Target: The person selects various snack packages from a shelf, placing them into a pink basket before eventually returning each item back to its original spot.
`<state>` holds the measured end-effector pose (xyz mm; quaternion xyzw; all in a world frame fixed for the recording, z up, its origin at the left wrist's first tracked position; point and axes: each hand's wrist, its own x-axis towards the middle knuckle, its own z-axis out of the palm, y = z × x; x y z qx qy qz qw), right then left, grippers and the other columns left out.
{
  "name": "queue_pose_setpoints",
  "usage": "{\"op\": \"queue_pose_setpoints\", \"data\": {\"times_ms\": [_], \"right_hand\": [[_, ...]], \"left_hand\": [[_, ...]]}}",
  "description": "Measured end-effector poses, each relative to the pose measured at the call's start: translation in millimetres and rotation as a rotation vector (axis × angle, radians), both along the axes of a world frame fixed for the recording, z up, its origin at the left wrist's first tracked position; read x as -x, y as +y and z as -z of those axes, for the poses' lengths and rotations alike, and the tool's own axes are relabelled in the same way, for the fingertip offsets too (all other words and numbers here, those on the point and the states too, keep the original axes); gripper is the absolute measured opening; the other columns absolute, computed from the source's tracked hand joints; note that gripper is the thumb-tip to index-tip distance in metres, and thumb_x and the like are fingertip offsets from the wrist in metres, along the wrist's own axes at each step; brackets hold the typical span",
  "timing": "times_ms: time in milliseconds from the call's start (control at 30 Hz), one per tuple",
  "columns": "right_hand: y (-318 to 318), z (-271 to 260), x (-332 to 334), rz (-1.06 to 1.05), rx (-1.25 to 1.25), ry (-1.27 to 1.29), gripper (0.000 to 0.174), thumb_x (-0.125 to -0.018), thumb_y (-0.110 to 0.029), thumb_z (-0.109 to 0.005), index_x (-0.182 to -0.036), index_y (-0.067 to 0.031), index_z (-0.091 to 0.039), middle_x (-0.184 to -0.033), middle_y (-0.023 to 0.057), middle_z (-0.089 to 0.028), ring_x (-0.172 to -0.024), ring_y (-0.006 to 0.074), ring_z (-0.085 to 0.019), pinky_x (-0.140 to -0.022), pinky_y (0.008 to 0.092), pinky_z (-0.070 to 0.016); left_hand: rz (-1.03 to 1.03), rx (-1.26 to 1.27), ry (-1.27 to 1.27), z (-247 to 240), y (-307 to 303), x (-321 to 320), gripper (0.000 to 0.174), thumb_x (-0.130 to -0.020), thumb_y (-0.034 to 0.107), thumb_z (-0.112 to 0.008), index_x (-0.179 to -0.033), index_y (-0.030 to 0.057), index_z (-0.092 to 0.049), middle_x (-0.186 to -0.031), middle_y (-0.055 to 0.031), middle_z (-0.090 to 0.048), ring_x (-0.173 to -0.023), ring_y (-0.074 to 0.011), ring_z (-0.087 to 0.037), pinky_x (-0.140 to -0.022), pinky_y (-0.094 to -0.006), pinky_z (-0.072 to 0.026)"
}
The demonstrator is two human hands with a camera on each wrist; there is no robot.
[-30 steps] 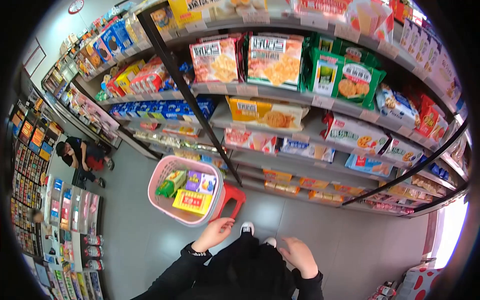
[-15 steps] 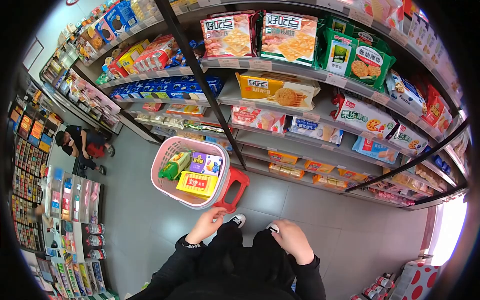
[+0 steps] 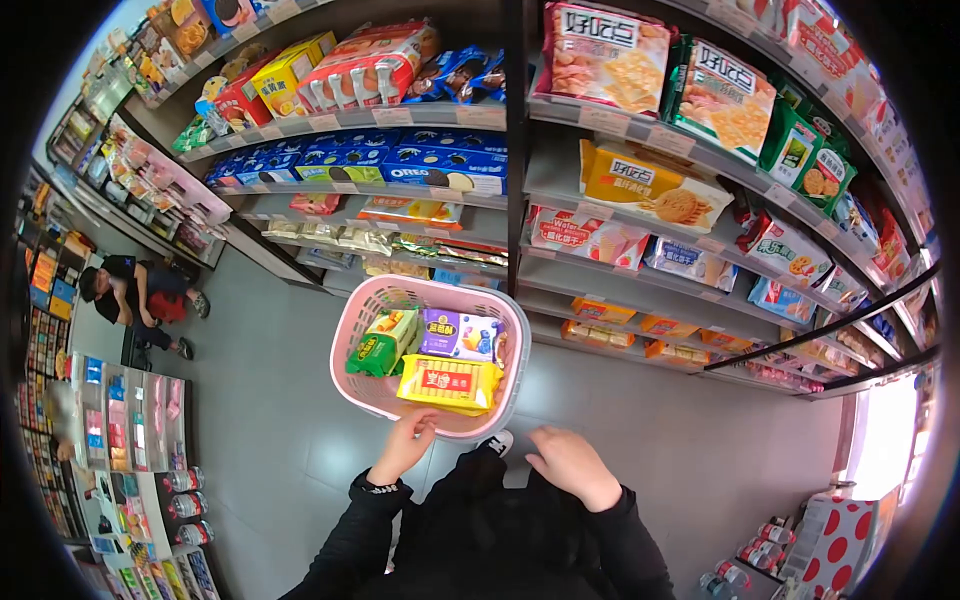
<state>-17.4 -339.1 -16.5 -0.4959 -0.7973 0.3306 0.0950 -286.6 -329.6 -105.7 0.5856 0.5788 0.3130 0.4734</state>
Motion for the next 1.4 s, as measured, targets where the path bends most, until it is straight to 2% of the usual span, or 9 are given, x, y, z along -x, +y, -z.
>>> {"op": "queue_pose_setpoints", "data": {"times_ms": [167, 267, 367, 433, 567, 667, 833, 1000, 1400], "right_hand": [[34.9, 12.4, 68.7, -0.039, 0.126, 0.0, 0.03, -0.073, -0.013, -0.053, -0.1, 0.0008, -0.051, -0.092, 0.0177, -0.055, -0.086, 0.0327, -0.052, -0.074, 0.0378, -0.0429], [46.6, 39.0, 93.9, -0.057, 0.181, 0.016, 0.031, -0.075, -0.011, -0.051, -0.102, 0.0026, -0.048, -0.094, 0.0209, -0.054, -0.088, 0.0345, -0.052, -0.075, 0.0377, -0.0427], [55.7, 83.4, 112.7, 0.096, 0.164, 0.185, 0.035, -0.075, -0.012, -0.052, -0.104, 0.0065, -0.045, -0.095, 0.0247, -0.053, -0.089, 0.0362, -0.052, -0.077, 0.0365, -0.0423], [65.3, 117.8, 120.3, 0.457, 0.116, 0.182, 0.04, -0.073, -0.014, -0.053, -0.104, 0.0091, -0.042, -0.094, 0.0266, -0.052, -0.092, 0.0365, -0.052, -0.08, 0.0356, -0.0414], [85.7, 178.8, 120.7, 0.764, 0.351, 0.239, 0.04, -0.067, -0.014, -0.058, -0.094, 0.0124, -0.045, -0.098, 0.0297, -0.05, -0.093, 0.0366, -0.051, -0.079, 0.0379, -0.0429], [85.4, 199.2, 127.5, 0.884, 0.38, 0.205, 0.047, -0.066, -0.012, -0.058, -0.102, 0.0139, -0.041, -0.097, 0.0286, -0.05, -0.098, 0.0364, -0.048, -0.083, 0.0367, -0.0402], [86.6, 223.3, 140.0, 1.066, 0.35, 0.145, 0.048, -0.063, -0.007, -0.059, -0.101, 0.0134, -0.038, -0.099, 0.0299, -0.049, -0.1, 0.0381, -0.047, -0.084, 0.0378, -0.0403], [89.5, 217.1, 143.9, 1.088, 0.473, 0.132, 0.049, -0.062, -0.006, -0.059, -0.102, 0.0126, -0.037, -0.101, 0.0299, -0.047, -0.099, 0.0383, -0.048, -0.083, 0.0384, -0.0415], [88.6, 219.3, 132.4, 0.963, 0.565, 0.172, 0.05, -0.065, -0.014, -0.059, -0.102, 0.0113, -0.035, -0.101, 0.0304, -0.047, -0.093, 0.0389, -0.052, -0.077, 0.038, -0.0436]], "left_hand": [[0.031, 0.073, 0.06, 15.8, 21.5, 50.2, 0.022, -0.076, 0.007, -0.051, -0.097, -0.0015, -0.053, -0.087, -0.0137, -0.06, -0.075, -0.0204, -0.059, -0.066, -0.0261, -0.0453], [-0.089, 0.209, -0.192, 48.8, 33.1, 69.6, 0.023, -0.078, 0.004, -0.047, -0.099, -0.0044, -0.052, -0.089, -0.0128, -0.06, -0.081, -0.0135, -0.057, -0.072, -0.0238, -0.0433], [-0.122, 0.172, -0.111, 81.9, 45.6, 77.6, 0.025, -0.076, 0.003, -0.047, -0.099, -0.0065, -0.051, -0.088, -0.0138, -0.059, -0.083, -0.0145, -0.057, -0.074, -0.025, -0.0428], [-0.119, -0.027, 0.059, 110.8, 57.0, 78.7, 0.029, -0.071, 0.007, -0.05, -0.097, -0.005, -0.052, -0.085, -0.0202, -0.058, -0.079, -0.0317, -0.057, -0.068, -0.0346, -0.0449], [-0.043, 0.095, 0.204, 85.1, 81.8, 65.1, 0.032, -0.066, 0.006, -0.05, -0.095, -0.0054, -0.051, -0.087, -0.0254, -0.056, -0.084, -0.0403, -0.052, -0.07, -0.0421, -0.0427], [0.073, 0.113, 0.401, 141.0, 90.6, 76.5, 0.038, -0.065, 0.018, -0.053, -0.09, -0.0112, -0.049, -0.089, -0.0304, -0.052, -0.087, -0.0405, -0.051, -0.074, -0.0415, -0.0408], [-0.045, 0.233, 0.456, 142.9, 95.5, 64.9, 0.043, -0.064, 0.021, -0.055, -0.094, -0.0094, -0.049, -0.091, -0.028, -0.053, -0.086, -0.0398, -0.052, -0.074, -0.041, -0.042], [-0.094, 0.306, 0.325, 153.8, 98.6, 62.9, 0.048, -0.062, 0.018, -0.061, -0.1, -0.0086, -0.046, -0.098, -0.0261, -0.053, -0.095, -0.0363, -0.051, -0.078, -0.0392, -0.0412], [-0.04, 0.368, 0.315, 163.6, 101.5, 69.3, 0.041, -0.064, 0.015, -0.056, -0.097, -0.009, -0.048, -0.092, -0.0242, -0.056, -0.089, -0.0355, -0.054, -0.076, -0.0381, -0.0427]]}}
